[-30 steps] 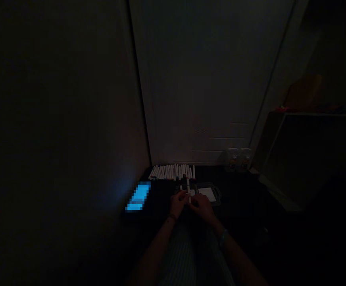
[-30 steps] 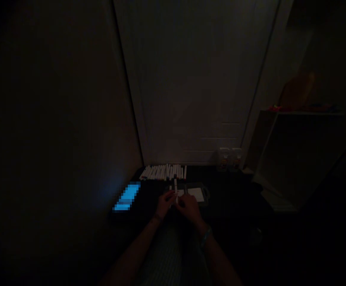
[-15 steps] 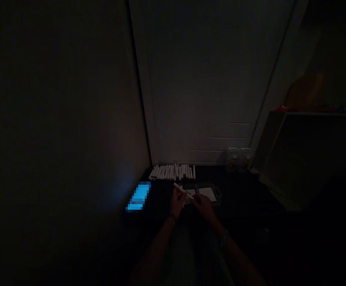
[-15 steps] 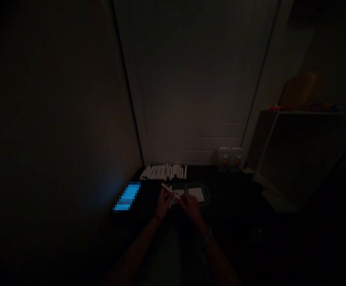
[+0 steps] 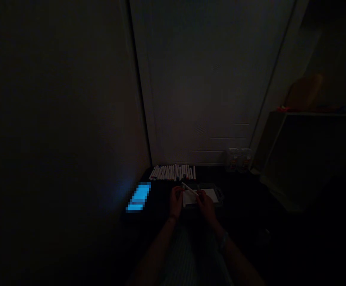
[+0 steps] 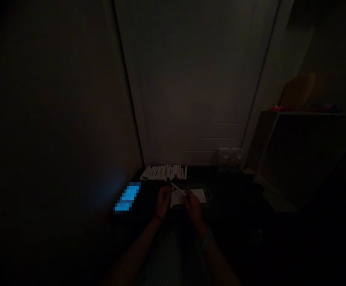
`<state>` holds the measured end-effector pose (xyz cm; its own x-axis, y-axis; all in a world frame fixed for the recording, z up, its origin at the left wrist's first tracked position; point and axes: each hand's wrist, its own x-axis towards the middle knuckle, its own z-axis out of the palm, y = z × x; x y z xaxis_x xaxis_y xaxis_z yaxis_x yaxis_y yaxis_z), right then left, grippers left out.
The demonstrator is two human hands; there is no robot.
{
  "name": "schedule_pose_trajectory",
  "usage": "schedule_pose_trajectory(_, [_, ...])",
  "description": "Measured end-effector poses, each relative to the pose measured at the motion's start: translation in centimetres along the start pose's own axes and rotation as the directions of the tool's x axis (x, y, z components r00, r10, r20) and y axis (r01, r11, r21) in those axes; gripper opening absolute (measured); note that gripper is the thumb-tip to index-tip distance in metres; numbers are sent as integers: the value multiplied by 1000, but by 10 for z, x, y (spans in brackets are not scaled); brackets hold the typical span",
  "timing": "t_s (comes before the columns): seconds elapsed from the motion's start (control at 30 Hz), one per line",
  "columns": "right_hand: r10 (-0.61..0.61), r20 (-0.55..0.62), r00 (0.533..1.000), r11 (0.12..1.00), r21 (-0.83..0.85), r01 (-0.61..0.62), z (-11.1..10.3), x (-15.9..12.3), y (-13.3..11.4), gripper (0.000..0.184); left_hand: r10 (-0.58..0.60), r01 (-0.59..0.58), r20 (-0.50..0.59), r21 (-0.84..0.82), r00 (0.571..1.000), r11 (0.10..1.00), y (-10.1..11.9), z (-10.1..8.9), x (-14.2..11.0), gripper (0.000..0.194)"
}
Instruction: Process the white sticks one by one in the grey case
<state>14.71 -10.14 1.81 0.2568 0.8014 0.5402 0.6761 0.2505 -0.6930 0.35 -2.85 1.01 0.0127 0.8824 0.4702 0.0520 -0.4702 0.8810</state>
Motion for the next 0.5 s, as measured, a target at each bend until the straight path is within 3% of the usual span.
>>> schedule_pose_trajectory(0.27, [-14, 11, 1000, 1000, 17, 14, -1, 0, -1, 23, 88, -99, 68, 183, 994, 978, 8, -1, -3, 23])
schedule_pose_trajectory(0.5, [3, -30, 1000, 1000, 9, -3, -1, 1, 0, 20, 104, -112, 41, 269, 994, 957, 5, 0, -4, 22])
